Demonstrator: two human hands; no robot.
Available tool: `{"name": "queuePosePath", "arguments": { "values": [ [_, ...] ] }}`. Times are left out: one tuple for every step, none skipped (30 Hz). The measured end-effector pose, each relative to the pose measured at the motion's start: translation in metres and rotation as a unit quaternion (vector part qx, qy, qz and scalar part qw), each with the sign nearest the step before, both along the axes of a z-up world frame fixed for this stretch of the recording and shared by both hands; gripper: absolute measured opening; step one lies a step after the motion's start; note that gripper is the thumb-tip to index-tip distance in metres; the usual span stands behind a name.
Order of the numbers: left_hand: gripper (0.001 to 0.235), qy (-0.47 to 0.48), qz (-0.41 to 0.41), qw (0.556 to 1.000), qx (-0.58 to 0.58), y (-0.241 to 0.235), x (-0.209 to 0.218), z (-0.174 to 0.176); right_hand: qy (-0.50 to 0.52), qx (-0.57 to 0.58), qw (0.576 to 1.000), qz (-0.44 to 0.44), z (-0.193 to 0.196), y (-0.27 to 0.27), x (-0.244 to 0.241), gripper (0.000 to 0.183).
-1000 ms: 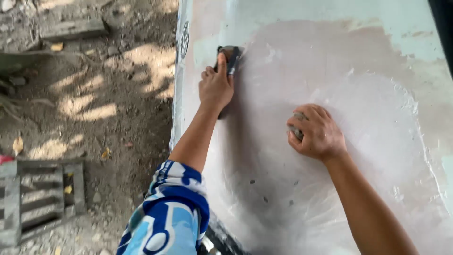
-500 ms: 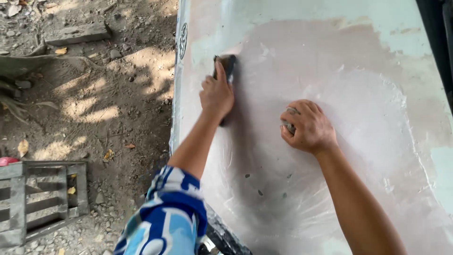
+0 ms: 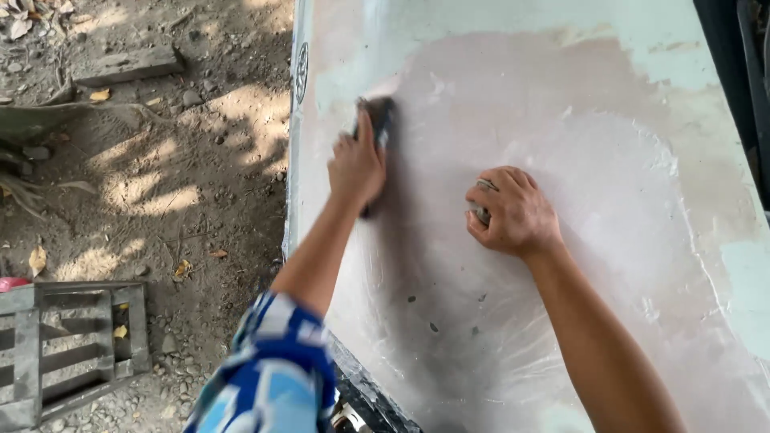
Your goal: The person sands a car hood using a sanding block and a cloth. They repeatedly rub the surface, occasionally dipping the cloth into a bucket of water to wipe the area clean.
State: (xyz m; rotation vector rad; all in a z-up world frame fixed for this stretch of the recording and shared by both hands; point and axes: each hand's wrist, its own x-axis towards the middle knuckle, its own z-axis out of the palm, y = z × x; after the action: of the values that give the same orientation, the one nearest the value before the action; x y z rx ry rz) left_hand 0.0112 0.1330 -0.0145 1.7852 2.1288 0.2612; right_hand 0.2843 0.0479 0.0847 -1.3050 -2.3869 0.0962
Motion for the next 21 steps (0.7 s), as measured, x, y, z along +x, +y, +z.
{"name": "queuePosePath", "arguments": {
  "values": [
    [0.076,0.025,-0.075,0.996,0.031,-0.033,0.008,0.004,-0.004,0.02,1.0,0.0,0.0,0.008,0.0,0.02],
    [0.081,0.05,-0.149,0.986,0.061,-0.065,0.016,0.007,-0.008,0.041,0.999,-0.001,0.001,0.017,-0.001,0.02],
    [0.081,0.051,-0.147,0.986,0.061,-0.091,0.018,0.035,-0.007,0.041,0.999,0.0,0.001,0.013,-0.001,0.02],
    [0.077,0.051,-0.202,0.977,-0.044,-0.117,0.02,0.062,-0.001,0.036,0.999,0.004,-0.001,0.01,-0.001,0.02],
    [0.073,0.049,-0.257,0.954,-0.148,-0.14,0.024,0.087,0.004,0.031,0.999,0.006,-0.004,0.009,0.001,0.02],
    [0.073,0.049,-0.258,0.953,-0.149,-0.118,0.013,0.071,0.004,0.03,1.0,0.004,-0.003,0.01,-0.001,0.02],
    [0.074,0.041,-0.229,0.967,-0.103,-0.096,0.003,0.054,-0.001,0.025,1.0,0.0,-0.001,0.01,-0.001,0.019],
    [0.076,0.033,-0.201,0.978,-0.056,-0.074,-0.006,0.037,-0.007,0.019,1.0,-0.005,0.0,0.01,-0.002,0.018],
    [0.076,0.032,-0.206,0.976,-0.059,-0.035,-0.01,0.042,-0.008,0.017,1.0,-0.011,-0.001,0.01,0.0,0.018],
    [0.075,-0.017,-0.095,0.993,-0.07,0.003,-0.014,0.046,-0.008,0.009,1.0,-0.017,-0.002,0.009,0.001,0.017],
    [0.074,-0.065,0.023,0.994,-0.079,0.04,-0.021,0.052,-0.007,0.003,1.0,-0.017,-0.003,0.01,-0.001,0.016],
    [0.074,-0.064,0.023,0.994,-0.08,0.039,-0.014,0.042,-0.006,0.002,1.0,-0.017,-0.006,0.009,0.001,0.016],
    [0.073,-0.039,0.018,0.999,-0.032,0.034,-0.01,0.033,-0.002,0.008,1.0,-0.01,-0.006,0.007,0.001,0.016],
    [0.072,-0.014,0.013,1.0,0.016,0.028,-0.007,0.025,0.002,0.014,1.0,-0.003,-0.007,0.004,0.0,0.017],
    [0.072,-0.011,0.016,1.0,0.018,-0.016,0.009,0.026,0.005,0.016,1.0,0.0,-0.005,0.007,0.0,0.017],
    [0.077,0.03,-0.097,0.994,0.044,-0.058,0.024,0.027,-0.002,0.005,1.0,-0.005,-0.003,0.01,-0.001,0.019],
    [0.083,0.068,-0.212,0.973,0.067,-0.102,0.042,0.028,-0.013,-0.007,1.0,-0.013,0.001,0.011,0.0,0.021],
    [0.083,0.068,-0.211,0.973,0.068,-0.112,0.042,0.048,-0.012,-0.006,1.0,-0.013,0.003,0.009,-0.003,0.021],
    [0.077,0.053,-0.258,0.964,-0.025,-0.121,0.045,0.066,-0.018,0.006,1.0,-0.009,0.003,0.009,-0.003,0.028],
    [0.071,0.037,-0.302,0.945,-0.117,-0.129,0.047,0.084,-0.023,0.018,1.0,-0.006,0.003,0.009,-0.003,0.036],
    [0.071,0.032,-0.301,0.946,-0.117,-0.097,0.036,0.072,-0.027,0.016,0.999,-0.004,0.003,0.01,-0.003,0.036]
  ]
}}
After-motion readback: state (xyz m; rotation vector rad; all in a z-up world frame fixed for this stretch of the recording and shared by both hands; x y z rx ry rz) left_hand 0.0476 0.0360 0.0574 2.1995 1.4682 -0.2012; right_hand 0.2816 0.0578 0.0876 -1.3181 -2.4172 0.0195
